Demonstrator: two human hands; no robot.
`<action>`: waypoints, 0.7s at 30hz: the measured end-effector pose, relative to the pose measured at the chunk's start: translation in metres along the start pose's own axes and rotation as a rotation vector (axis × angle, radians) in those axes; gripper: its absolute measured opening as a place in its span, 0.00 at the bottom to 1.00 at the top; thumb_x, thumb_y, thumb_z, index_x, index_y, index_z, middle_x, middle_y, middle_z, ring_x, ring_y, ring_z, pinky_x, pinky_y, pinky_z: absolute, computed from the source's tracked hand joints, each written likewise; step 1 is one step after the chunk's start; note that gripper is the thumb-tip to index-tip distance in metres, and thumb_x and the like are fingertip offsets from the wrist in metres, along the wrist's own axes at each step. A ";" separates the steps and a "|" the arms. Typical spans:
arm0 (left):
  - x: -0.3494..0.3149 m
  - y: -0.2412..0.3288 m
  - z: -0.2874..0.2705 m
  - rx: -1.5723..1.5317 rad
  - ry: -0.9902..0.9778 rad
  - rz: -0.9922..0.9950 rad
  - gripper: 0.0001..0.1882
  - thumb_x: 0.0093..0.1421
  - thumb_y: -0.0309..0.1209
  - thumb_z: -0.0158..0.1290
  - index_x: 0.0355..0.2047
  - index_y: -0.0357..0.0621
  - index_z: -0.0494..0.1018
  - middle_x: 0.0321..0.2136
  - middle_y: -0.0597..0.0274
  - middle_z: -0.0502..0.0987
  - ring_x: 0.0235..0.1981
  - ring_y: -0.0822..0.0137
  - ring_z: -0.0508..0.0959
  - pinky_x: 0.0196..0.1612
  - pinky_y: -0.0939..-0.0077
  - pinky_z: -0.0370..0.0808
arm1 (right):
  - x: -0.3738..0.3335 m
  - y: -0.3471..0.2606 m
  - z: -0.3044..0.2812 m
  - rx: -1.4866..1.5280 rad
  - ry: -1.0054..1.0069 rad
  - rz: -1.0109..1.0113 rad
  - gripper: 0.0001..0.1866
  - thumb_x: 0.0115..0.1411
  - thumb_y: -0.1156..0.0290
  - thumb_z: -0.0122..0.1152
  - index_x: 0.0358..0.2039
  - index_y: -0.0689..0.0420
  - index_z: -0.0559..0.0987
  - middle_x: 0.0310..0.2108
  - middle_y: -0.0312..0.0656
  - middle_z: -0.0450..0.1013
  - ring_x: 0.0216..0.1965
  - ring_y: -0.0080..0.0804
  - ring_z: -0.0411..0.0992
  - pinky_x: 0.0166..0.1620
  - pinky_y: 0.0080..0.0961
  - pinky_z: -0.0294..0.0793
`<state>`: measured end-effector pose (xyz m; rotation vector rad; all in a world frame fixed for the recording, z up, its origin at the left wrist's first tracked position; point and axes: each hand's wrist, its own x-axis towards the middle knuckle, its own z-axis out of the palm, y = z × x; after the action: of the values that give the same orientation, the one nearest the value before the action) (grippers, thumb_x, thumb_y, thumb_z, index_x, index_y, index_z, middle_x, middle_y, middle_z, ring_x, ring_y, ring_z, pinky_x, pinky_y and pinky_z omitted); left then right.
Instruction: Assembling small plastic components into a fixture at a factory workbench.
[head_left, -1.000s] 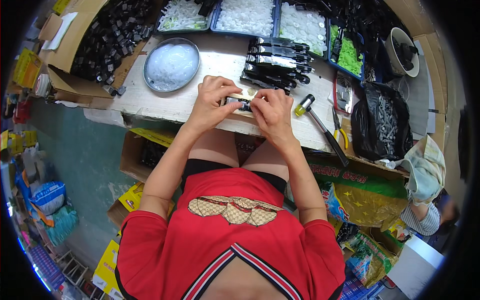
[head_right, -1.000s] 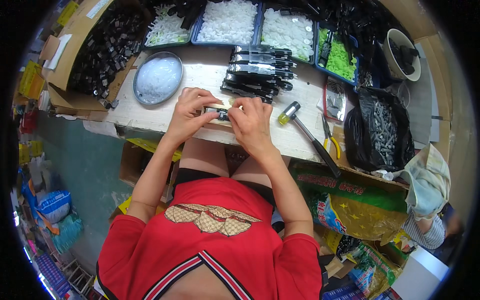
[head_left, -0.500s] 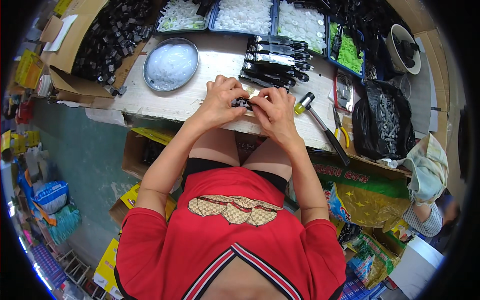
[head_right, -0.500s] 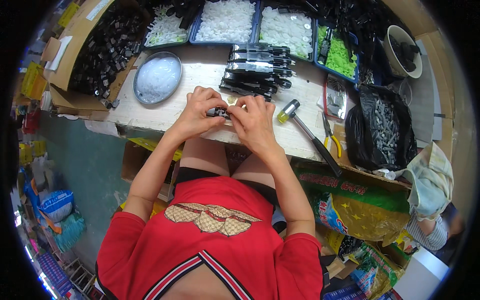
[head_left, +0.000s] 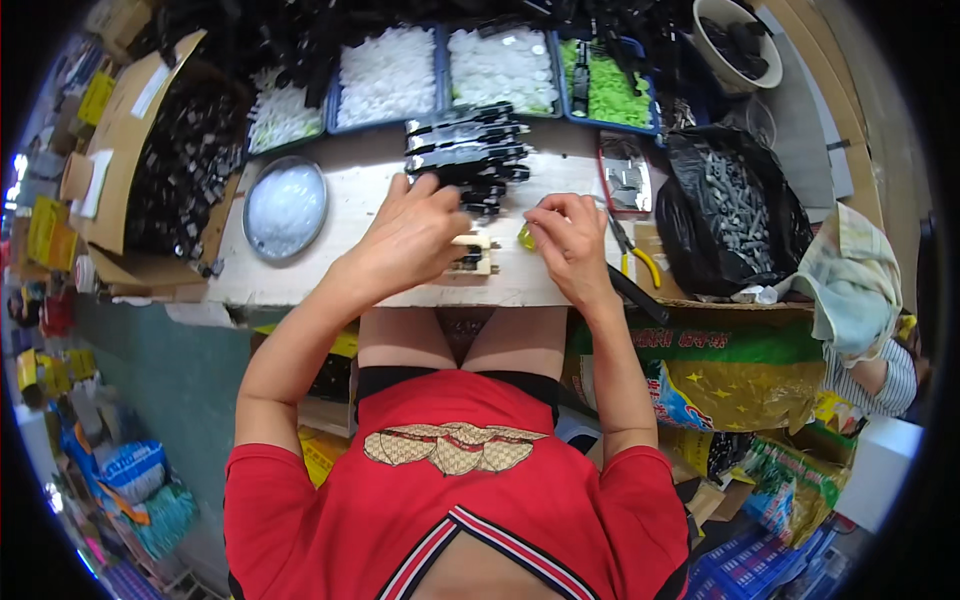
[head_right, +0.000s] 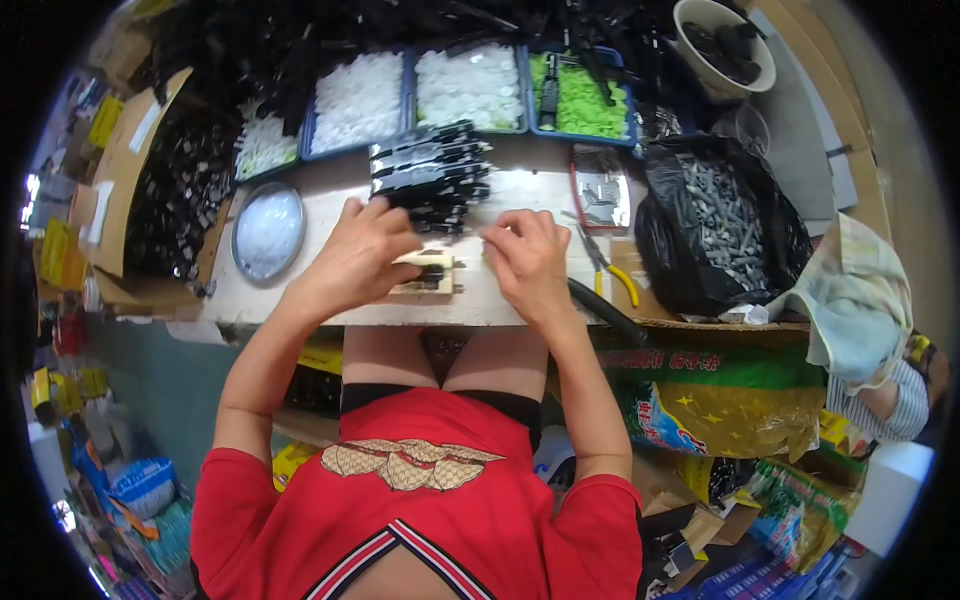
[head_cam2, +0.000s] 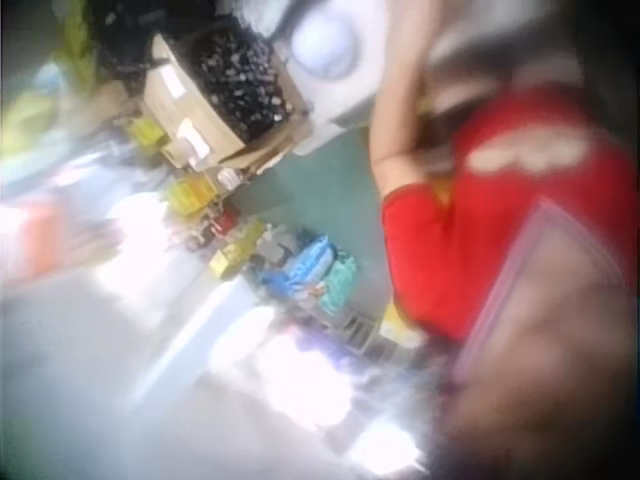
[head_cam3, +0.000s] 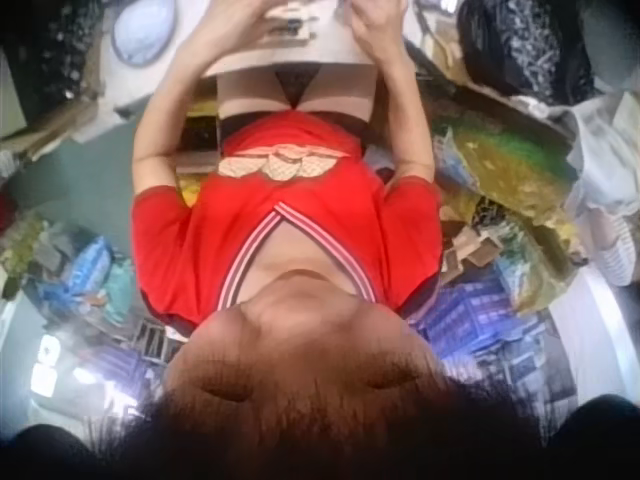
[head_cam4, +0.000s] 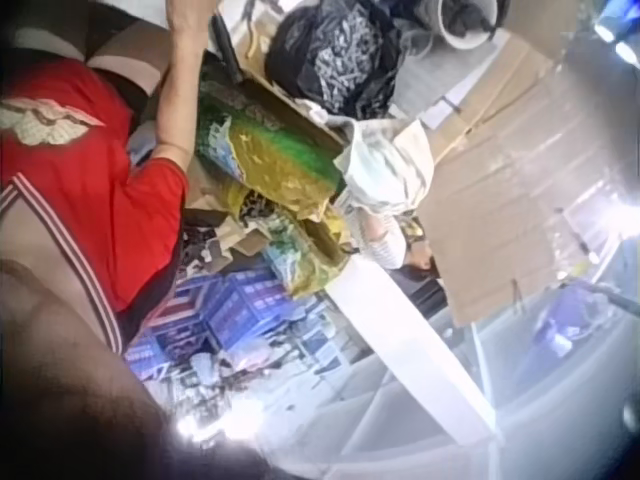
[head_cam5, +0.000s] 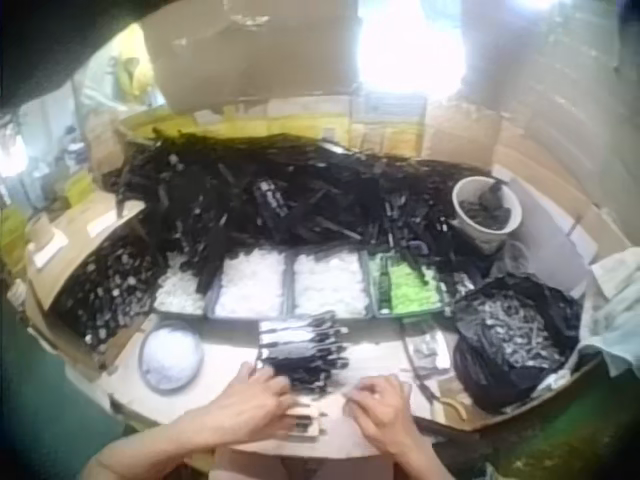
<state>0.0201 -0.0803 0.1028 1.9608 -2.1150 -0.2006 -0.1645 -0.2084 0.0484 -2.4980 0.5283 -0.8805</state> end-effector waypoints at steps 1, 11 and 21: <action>0.023 0.001 -0.002 -0.013 0.067 0.059 0.06 0.44 0.33 0.58 0.22 0.47 0.75 0.26 0.63 0.70 0.35 0.61 0.67 0.37 0.66 0.60 | -0.003 0.008 -0.007 -0.016 0.011 0.036 0.06 0.48 0.74 0.59 0.30 0.52 0.78 0.31 0.33 0.69 0.35 0.31 0.65 0.38 0.29 0.56; 0.236 -0.008 0.038 0.183 0.155 0.142 0.08 0.43 0.22 0.49 0.24 0.43 0.77 0.29 0.54 0.75 0.35 0.49 0.72 0.35 0.59 0.70 | -0.016 0.060 -0.049 -0.087 0.036 0.191 0.05 0.50 0.73 0.58 0.30 0.53 0.78 0.28 0.33 0.69 0.36 0.31 0.66 0.38 0.29 0.57; 0.286 0.000 0.072 0.133 0.114 0.123 0.09 0.42 0.24 0.51 0.27 0.41 0.75 0.30 0.48 0.74 0.36 0.48 0.75 0.37 0.58 0.72 | 0.013 0.106 -0.050 -0.394 -0.033 0.297 0.04 0.50 0.74 0.54 0.27 0.59 0.75 0.28 0.47 0.67 0.34 0.45 0.68 0.37 0.39 0.68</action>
<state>-0.0179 -0.3695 0.0589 1.8548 -2.2159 0.0745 -0.2094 -0.3168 0.0350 -2.6674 1.1212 -0.6687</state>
